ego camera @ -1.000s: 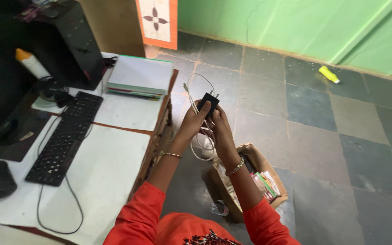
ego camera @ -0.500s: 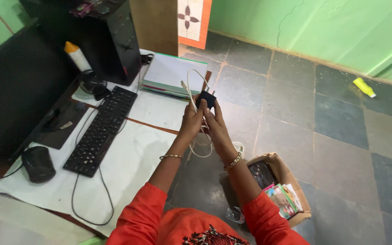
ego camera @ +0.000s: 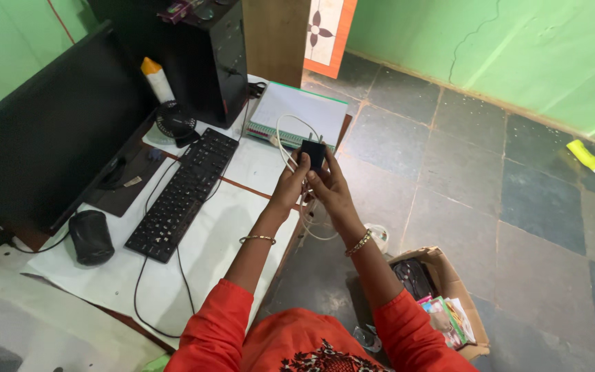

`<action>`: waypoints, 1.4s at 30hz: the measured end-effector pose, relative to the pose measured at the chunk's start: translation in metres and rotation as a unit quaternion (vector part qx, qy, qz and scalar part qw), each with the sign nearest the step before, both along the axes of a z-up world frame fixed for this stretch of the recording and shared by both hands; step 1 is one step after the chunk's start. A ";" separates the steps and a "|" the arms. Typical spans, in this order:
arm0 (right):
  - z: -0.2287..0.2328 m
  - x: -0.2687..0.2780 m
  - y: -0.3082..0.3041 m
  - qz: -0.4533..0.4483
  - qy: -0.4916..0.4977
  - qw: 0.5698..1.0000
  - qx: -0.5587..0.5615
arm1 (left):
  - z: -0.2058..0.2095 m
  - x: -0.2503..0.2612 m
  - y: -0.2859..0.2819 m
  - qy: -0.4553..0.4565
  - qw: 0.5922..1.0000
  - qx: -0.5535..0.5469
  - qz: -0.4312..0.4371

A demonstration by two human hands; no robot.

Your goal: The person sorts through a cardboard box containing various items, including books, cables, and a wallet. They pick up and examine a selfie stick and a power adapter, then plug the adapter into a wall socket. The person continues to rummage through the box, handling books and a wallet.

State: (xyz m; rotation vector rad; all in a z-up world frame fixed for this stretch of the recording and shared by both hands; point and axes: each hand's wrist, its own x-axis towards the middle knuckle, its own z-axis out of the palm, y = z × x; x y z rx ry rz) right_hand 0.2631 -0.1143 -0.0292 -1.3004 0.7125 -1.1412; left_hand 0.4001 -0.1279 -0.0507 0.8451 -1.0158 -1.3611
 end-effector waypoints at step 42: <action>0.000 0.064 -0.157 0.027 0.026 0.997 -0.067 | 0.028 0.089 -0.084 -0.068 0.990 -0.029 0.120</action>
